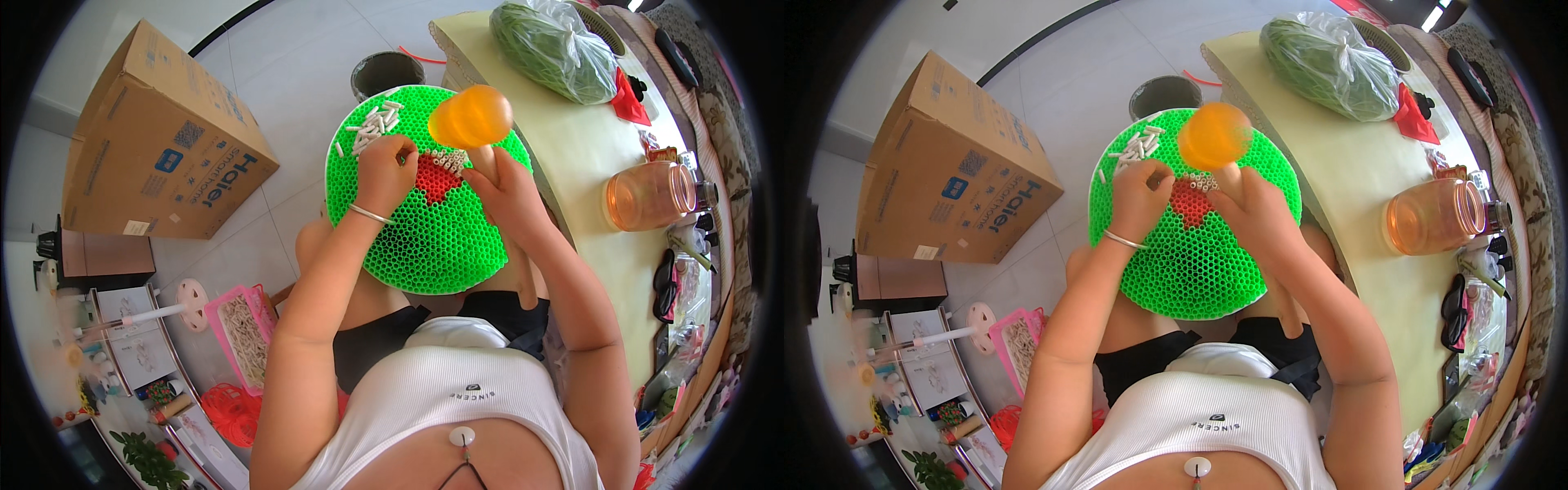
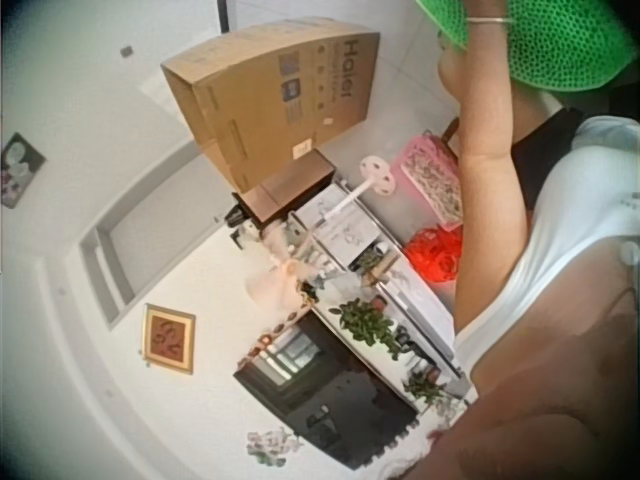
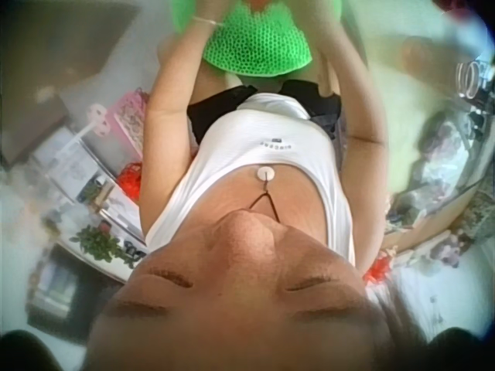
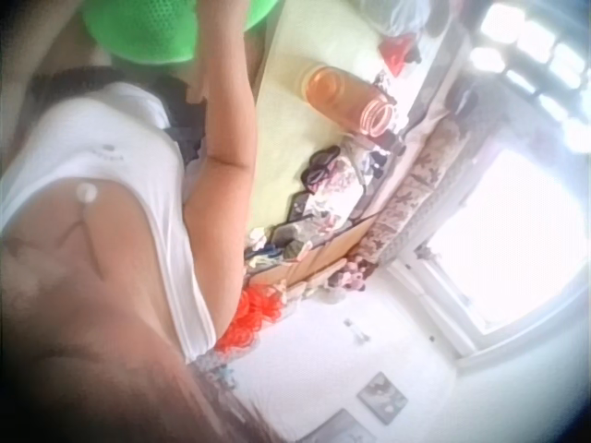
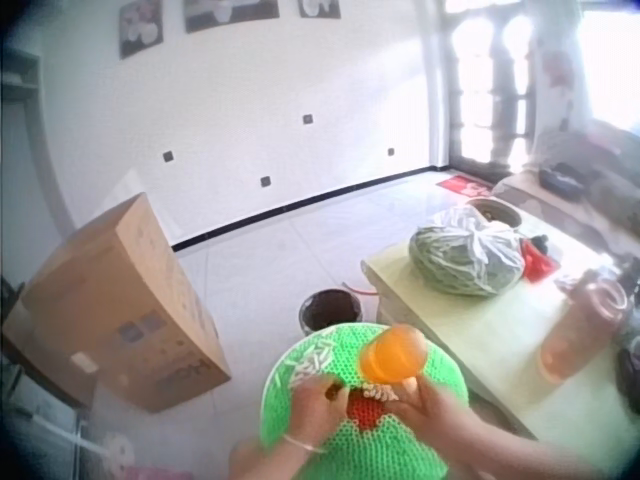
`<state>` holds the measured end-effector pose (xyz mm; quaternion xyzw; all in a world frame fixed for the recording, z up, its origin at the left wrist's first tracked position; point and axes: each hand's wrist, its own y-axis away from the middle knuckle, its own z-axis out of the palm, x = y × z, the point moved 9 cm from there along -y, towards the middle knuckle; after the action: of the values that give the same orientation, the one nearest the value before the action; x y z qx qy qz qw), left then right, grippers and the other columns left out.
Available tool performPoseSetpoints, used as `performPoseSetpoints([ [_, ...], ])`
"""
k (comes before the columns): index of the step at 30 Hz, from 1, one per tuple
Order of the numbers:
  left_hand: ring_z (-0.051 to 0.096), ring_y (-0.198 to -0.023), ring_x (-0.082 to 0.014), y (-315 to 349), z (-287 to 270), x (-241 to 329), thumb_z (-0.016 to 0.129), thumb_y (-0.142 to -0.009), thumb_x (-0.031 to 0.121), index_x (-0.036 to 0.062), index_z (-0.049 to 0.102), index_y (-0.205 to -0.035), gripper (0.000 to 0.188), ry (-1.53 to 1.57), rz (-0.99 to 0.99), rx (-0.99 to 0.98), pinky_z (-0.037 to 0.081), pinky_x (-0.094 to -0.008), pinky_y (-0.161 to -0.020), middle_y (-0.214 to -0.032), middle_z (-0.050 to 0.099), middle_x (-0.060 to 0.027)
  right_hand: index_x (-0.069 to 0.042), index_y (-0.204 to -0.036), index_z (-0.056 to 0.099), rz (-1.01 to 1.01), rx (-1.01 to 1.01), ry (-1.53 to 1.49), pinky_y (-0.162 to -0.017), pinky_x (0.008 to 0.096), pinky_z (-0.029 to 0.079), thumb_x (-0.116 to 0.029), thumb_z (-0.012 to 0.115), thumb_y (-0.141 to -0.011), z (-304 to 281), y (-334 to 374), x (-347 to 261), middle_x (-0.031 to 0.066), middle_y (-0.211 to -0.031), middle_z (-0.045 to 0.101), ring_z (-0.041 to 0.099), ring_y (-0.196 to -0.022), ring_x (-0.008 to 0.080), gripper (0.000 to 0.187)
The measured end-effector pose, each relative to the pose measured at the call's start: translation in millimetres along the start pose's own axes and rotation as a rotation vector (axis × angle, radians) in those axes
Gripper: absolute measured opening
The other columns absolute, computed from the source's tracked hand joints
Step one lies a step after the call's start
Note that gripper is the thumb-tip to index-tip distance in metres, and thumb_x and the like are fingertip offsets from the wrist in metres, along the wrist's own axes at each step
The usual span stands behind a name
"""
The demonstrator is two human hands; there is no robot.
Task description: The person places small white components into a green and red circular base by hand and taps them into place using a wooden mallet.
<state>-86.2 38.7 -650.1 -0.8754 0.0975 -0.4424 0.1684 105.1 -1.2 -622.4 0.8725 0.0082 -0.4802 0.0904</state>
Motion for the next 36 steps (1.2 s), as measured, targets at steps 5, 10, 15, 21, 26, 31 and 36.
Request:
performPoseSetpoints([
  [5,0.063,-0.069,-0.0201,0.1,1.9,20.3,0.073,-0.075,0.002,0.0037,0.07,-0.086,0.012,0.084,0.141,-0.08,0.05,-0.0321,-0.063,-0.078,0.066,-0.0081,0.001,-0.094,0.052,0.108,-0.004,-0.146,-0.048,0.0319,0.045,-0.025,0.067,-0.092,-4.5,11.0,28.2,0.008,-0.068,0.058,0.057,-0.054,0.0141,0.03],
  [10,0.063,-0.074,-0.0274,-0.8,16.5,36.0,0.074,-0.074,0.007,0.0046,0.07,-0.084,0.011,-0.064,0.249,-0.107,0.051,-0.0383,-0.067,-0.077,0.064,-0.0093,-0.001,-0.097,0.05,0.175,-0.012,-0.357,-0.039,0.0265,0.04,-0.023,0.064,-0.094,1.3,11.2,45.5,0.0009,-0.062,0.052,0.049,-0.043,0.0093,0.026],
  [15,0.063,-0.077,-0.0324,-6.9,28.6,35.1,0.073,-0.075,0.011,0.0049,0.07,-0.081,0.009,-0.165,0.297,-0.168,0.05,-0.0435,-0.069,-0.078,0.064,-0.0118,-0.001,-0.098,0.049,0.187,-0.005,-0.418,-0.039,0.0266,0.04,-0.022,0.063,-0.095,4.4,9.7,60.0,0.001,-0.061,0.051,0.05,-0.042,0.0097,0.026],
  [21,0.062,-0.076,-0.0333,-16.3,37.5,33.1,0.072,-0.075,0.01,0.0047,0.072,-0.081,0.008,-0.266,0.253,-0.288,0.05,-0.0445,-0.07,-0.076,0.064,-0.0135,-0.001,-0.096,0.05,0.166,-0.043,-0.411,-0.039,0.0269,0.041,-0.024,0.064,-0.094,5.7,13.7,51.2,0.0022,-0.064,0.053,0.051,-0.044,0.0099,0.027],
  [26,0.067,-0.073,-0.0254,-12.1,19.7,22.5,0.076,-0.074,0.01,0.0033,0.074,-0.088,0.015,-0.081,0.059,-0.238,0.052,-0.0367,-0.069,-0.08,0.07,-0.0119,0.001,-0.098,0.051,0.102,-0.066,-0.24,-0.043,0.03,0.044,-0.026,0.067,-0.092,-1.4,16.0,27.6,0.0074,-0.069,0.058,0.055,-0.048,0.0133,0.032],
  [31,0.068,-0.071,-0.0226,-2.0,-24.0,-6.3,0.075,-0.077,0.008,0.0013,0.074,-0.088,0.013,0.056,-0.072,0.02,0.054,-0.0327,-0.068,-0.081,0.071,-0.0124,0.003,-0.1,0.051,-0.197,0.09,-0.009,-0.063,0.0433,0.051,-0.027,0.066,-0.092,-13.9,25.8,-30.3,0.0205,-0.081,0.065,0.065,-0.069,0.0347,0.035],
  [36,0.068,-0.069,-0.021,1.0,-38.0,4.3,0.073,-0.078,0.006,0.0018,0.073,-0.085,0.009,0.04,-0.091,0.031,0.053,-0.0311,-0.067,-0.08,0.071,-0.0118,0.003,-0.098,0.051,-0.051,0.016,0.256,-0.076,0.0491,0.047,-0.03,0.065,-0.091,-13.5,-2.5,-21.4,0.027,-0.092,0.063,0.061,-0.089,0.0455,0.036],
])
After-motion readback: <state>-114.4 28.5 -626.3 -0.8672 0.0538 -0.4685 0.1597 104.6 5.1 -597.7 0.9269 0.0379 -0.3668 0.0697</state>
